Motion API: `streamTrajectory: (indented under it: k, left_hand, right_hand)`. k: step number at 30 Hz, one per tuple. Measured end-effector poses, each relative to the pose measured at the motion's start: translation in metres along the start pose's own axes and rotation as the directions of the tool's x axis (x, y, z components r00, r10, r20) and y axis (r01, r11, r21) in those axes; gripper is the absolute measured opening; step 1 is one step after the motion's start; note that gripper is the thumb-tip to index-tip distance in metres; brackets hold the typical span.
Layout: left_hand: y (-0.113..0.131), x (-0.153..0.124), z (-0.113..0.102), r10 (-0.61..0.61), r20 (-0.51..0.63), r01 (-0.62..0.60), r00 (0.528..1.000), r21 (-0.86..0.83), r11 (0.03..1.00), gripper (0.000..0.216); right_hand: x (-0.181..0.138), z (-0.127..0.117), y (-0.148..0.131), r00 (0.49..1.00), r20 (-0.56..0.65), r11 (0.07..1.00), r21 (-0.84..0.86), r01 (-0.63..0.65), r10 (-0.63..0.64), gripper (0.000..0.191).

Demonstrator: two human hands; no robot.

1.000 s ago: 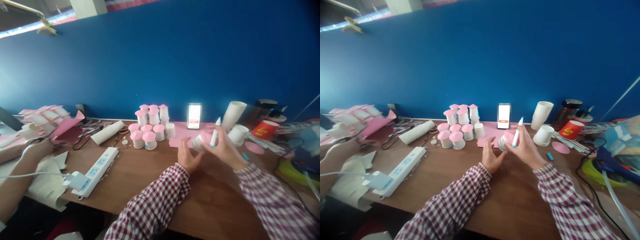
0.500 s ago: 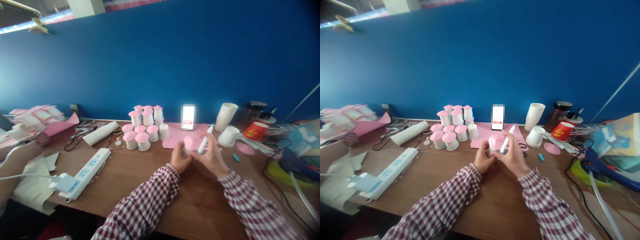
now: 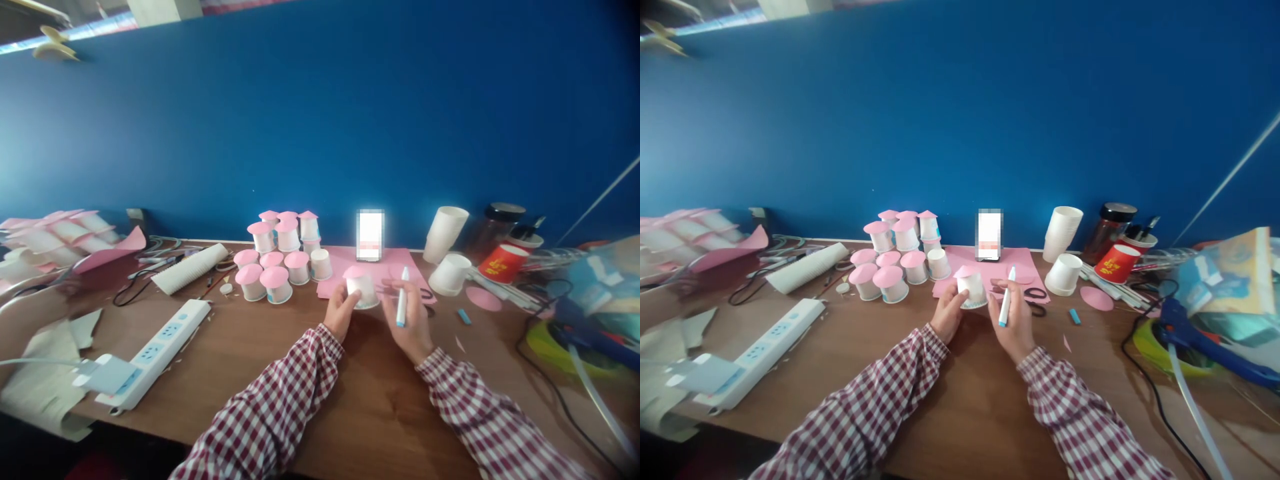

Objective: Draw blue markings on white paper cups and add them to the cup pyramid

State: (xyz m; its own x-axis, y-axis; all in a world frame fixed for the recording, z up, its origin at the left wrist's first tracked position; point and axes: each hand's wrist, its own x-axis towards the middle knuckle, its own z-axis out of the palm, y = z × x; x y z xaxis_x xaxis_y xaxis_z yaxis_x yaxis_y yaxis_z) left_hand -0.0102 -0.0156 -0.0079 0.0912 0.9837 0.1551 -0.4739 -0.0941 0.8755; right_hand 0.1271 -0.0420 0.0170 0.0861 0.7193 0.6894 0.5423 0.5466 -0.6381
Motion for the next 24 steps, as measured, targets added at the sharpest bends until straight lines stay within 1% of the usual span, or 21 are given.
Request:
streamTrajectory:
  k: [3,7,13,15,18,20,21,22,24]
  left_hand:
    - [-0.0011,-0.0008,0.001,-0.001,0.015,0.001,1.0,0.017,1.0,0.037]
    - [-0.0014,-0.0025,0.0025,0.006,0.024,-0.008,1.0,0.061,0.998,0.037]
    - [-0.0016,-0.0024,0.0018,0.011,0.034,-0.014,0.999,0.088,0.996,0.043]
    - [-0.0007,-0.0014,0.0016,-0.012,0.023,0.01,1.0,0.072,0.997,0.043]
    - [0.0021,-0.0003,0.0026,-0.055,0.006,0.055,0.998,-0.003,0.999,0.039]
    - [0.0038,-0.0003,0.0037,-0.075,0.0,0.075,0.997,-0.038,0.996,0.037]
    - [0.0042,-0.0006,0.0042,-0.079,0.001,0.079,0.997,-0.039,0.996,0.037]
    - [0.0042,-0.0009,0.0044,-0.076,0.003,0.076,0.997,-0.024,0.997,0.037]
    - [0.003,-0.0015,0.0043,-0.046,-0.009,0.046,0.999,0.061,0.997,0.037]
  right_hand:
    - [-0.0025,0.0019,-0.0009,0.998,0.06,1.0,-0.019,0.004,-0.003,0.029]
    - [-0.0039,0.0032,-0.0016,0.998,0.066,0.999,-0.04,0.015,-0.012,0.031]
    - [-0.0031,0.0042,-0.0006,0.996,0.086,0.999,-0.043,-0.005,0.009,0.034]
    - [-0.0025,0.0046,-0.0013,0.998,0.064,0.999,-0.04,-0.007,0.01,0.031]
    - [-0.0024,0.0035,-0.0037,0.999,-0.036,0.999,-0.021,-0.026,0.025,0.021]
    - [-0.0033,0.0014,-0.0056,0.996,-0.076,0.999,0.019,-0.049,0.05,0.021]
    - [-0.0041,0.0002,-0.0063,0.996,-0.078,0.998,0.04,-0.05,0.053,0.023]
    - [-0.0049,-0.001,-0.0067,0.998,-0.045,0.997,0.06,-0.04,0.043,0.024]
    - [-0.0066,-0.0028,-0.0069,1.0,-0.007,0.997,0.07,-0.017,0.017,0.023]
